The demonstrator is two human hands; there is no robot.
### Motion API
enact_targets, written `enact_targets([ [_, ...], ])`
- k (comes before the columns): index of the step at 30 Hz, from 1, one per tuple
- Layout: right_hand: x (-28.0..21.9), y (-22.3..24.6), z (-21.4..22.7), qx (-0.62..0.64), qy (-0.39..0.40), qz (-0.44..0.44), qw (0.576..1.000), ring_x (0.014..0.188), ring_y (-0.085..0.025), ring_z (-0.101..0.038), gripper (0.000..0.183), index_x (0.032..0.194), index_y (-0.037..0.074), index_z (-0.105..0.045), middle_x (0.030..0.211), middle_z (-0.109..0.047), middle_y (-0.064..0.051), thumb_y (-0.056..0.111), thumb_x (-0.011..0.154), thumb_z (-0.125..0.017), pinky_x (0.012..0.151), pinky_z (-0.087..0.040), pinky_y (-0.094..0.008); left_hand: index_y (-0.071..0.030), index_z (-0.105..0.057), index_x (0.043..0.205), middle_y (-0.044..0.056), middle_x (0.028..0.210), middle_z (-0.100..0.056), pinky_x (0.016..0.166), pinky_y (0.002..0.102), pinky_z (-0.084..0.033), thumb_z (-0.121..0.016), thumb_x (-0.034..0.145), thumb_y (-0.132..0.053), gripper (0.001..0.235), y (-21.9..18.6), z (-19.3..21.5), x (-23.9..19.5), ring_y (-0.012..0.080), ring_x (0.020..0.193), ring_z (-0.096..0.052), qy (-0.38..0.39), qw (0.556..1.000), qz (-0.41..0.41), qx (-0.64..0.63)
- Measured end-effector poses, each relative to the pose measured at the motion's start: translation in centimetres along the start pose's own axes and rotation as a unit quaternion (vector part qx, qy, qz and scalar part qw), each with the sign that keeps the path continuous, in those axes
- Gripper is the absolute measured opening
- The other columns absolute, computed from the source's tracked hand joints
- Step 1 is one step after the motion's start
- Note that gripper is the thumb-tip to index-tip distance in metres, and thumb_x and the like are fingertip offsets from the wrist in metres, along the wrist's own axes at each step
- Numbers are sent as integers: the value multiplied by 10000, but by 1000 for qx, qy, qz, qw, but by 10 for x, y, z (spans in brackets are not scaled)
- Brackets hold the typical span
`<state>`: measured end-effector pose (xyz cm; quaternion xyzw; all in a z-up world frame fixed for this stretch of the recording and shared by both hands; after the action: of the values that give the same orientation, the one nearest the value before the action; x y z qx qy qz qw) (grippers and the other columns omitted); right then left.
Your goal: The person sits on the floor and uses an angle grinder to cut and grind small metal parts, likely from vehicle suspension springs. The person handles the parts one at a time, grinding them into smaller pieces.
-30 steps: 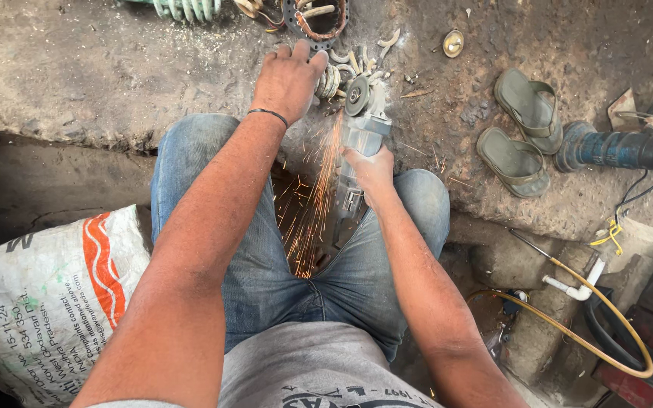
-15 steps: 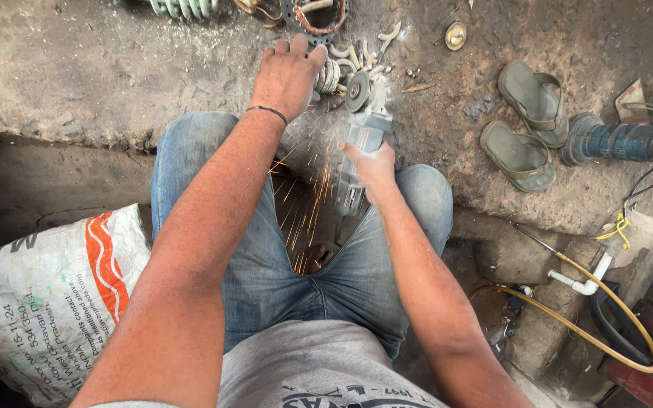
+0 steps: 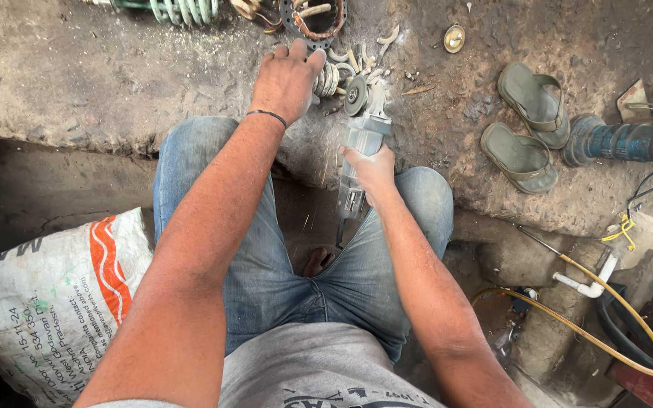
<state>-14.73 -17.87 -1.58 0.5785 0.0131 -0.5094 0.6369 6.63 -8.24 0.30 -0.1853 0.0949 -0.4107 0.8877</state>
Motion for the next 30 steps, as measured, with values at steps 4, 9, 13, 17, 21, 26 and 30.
enact_targets([
  [4, -3, 2, -2, 12, 13, -2, 1000, 679, -155, -698, 291, 1071, 14, -674, 912, -712, -58, 68, 811, -793, 585, -614, -328, -134, -583, 1127, 135, 1082, -574, 878, 496, -523, -821, 805, -200, 406, 0, 3, -1, 335, 1009, -637, -3, 1000, 0, -14],
  [9, -5, 7, -3, 6, 0, -4, 1000, 662, -171, -698, 288, 1064, 6, -666, 894, -709, -71, 59, 813, -796, 564, -597, -339, -129, -588, 1134, 152, 1072, -574, 862, 498, -520, -777, 797, -128, 386, 0, 8, -2, 351, 990, -635, -11, 1000, -4, -26],
  [13, -3, 3, -3, 8, 9, -2, 1000, 658, -170, -690, 290, 1064, -3, -669, 897, -705, -69, 62, 811, -795, 563, -595, -338, -151, -595, 1148, 139, 1070, -579, 859, 498, -523, -747, 839, -82, 351, 0, 6, -3, 346, 994, -639, -30, 999, -6, -13],
  [17, -4, 2, 0, -12, -5, -25, 1000, 639, -191, -692, 290, 1059, 1, -658, 872, -704, -86, 68, 816, -802, 545, -574, -345, -139, -592, 1146, 149, 1079, -575, 860, 505, -521, -777, 814, -121, 381, 1, 7, 0, 352, 1000, -639, -11, 1000, -2, -24],
  [21, -2, 6, -2, 14, 9, 9, 1000, 652, -165, -692, 303, 1053, 6, -651, 880, -698, -49, 68, 799, -804, 553, -604, -336, -128, -585, 1148, 160, 1062, -573, 859, 521, -512, -828, 769, -213, 458, 0, 4, -1, 360, 996, -634, 1, 999, 2, -33],
  [26, -5, 5, -1, -17, 9, -20, 1000, 644, -176, -703, 309, 1070, 17, -653, 856, -710, -72, 87, 807, -800, 549, -582, -323, -133, -586, 1148, 156, 1102, -589, 868, 522, -510, -860, 759, -266, 494, 0, 10, 1, 365, 1035, -634, -15, 999, -9, -30],
  [30, -8, 6, 1, 25, -3, -16, 1000, 623, -201, -690, 312, 1089, -10, -649, 862, -695, -103, 98, 834, -792, 528, -563, -345, -97, -576, 1212, 154, 1097, -609, 861, 497, -523, -838, 792, -202, 506, -1, 8, 0, 348, 1020, -663, -17, 999, -17, 40],
])
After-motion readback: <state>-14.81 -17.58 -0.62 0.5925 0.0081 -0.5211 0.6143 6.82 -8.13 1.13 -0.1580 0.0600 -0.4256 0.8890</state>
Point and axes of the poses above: each hand's wrist, its own x-axis towards the middle knuckle, its own z-axis out of the back of the hand, y = z × x, the point moved 10 cm from there along x, towards the middle knuckle
